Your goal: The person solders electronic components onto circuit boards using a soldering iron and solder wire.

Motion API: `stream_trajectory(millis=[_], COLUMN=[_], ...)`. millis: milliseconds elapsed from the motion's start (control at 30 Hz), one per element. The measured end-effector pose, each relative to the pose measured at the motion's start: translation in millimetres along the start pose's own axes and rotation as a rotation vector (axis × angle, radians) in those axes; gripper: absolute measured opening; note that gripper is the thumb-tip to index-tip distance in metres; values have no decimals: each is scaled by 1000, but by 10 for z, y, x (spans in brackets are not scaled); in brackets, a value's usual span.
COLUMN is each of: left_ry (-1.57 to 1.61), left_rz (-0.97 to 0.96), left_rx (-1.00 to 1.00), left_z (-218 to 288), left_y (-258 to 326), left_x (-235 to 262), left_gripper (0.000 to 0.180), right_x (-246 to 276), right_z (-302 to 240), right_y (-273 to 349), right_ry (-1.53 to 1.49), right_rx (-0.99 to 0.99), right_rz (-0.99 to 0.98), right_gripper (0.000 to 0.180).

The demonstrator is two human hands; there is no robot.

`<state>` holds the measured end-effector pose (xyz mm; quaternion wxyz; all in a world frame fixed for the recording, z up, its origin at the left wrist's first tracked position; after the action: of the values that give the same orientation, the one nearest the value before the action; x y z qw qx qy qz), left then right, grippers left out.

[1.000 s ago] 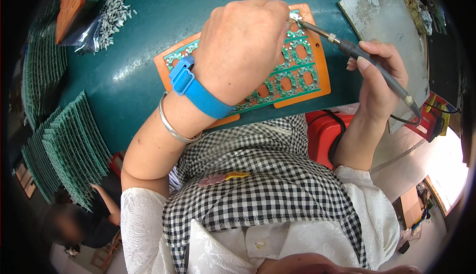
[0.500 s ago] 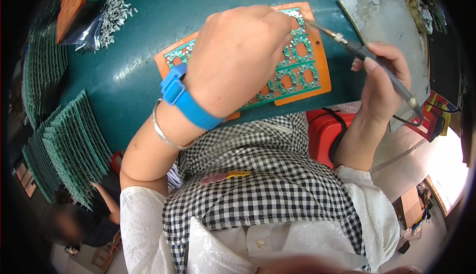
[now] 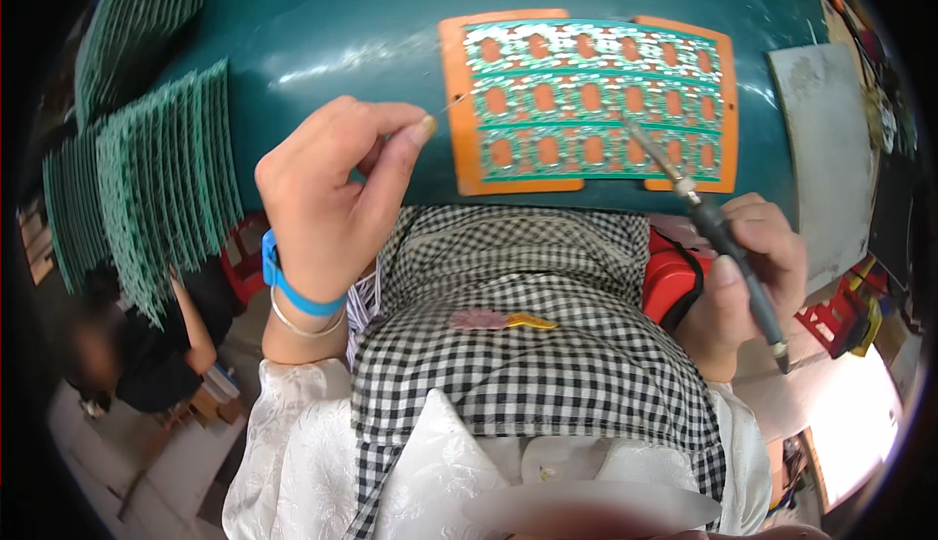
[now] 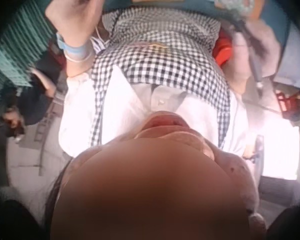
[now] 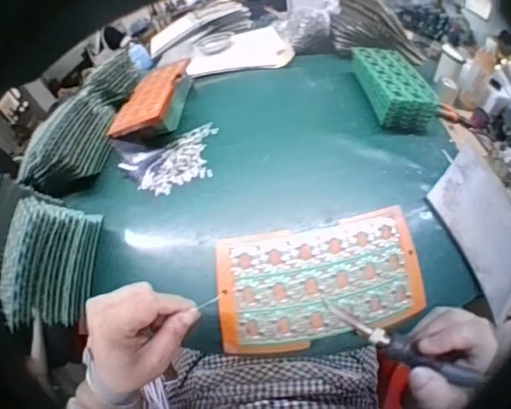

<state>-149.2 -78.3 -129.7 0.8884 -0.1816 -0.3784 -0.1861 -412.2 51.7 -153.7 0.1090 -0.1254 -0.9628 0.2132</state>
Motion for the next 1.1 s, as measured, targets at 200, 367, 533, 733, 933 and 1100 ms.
stream_trajectory(millis=[200,367,533,733,933,1100], left_ry=[1,36,77,69,56,70], left_rz=[92,83,99,92,90,67], left_rx=[-57,-90,-157,-164,-184,-182], left_z=[-171,-182,-212,-235,-241,-203], left_y=[103,39,-3,-14,-37,-17], left_x=[-224,-464,-561,-610,-637,-614], left_gripper=[8,9,7,7,8,8], right_x=[-383,-458,-506,-536,-554,-525], right_z=[62,231,275,259,230,205], right_y=[7,-32,-15,-28,-39,-21], right_ry=[83,155,201,232,245,274], right_rx=[-24,5,-66,-38,-59,-54], right_rz=[-182,-138,-142,-149,-155,-135], right_gripper=[27,26,27,26,24,23])
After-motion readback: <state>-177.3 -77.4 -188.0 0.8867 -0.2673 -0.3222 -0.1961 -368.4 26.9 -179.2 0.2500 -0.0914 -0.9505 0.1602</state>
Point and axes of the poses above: each hand's wrist, its own y-axis away from the middle knuckle, its own x-axis out of the back of the hand, z = x × y, the point moved 4 cm from there along -y, towards the middle knuckle
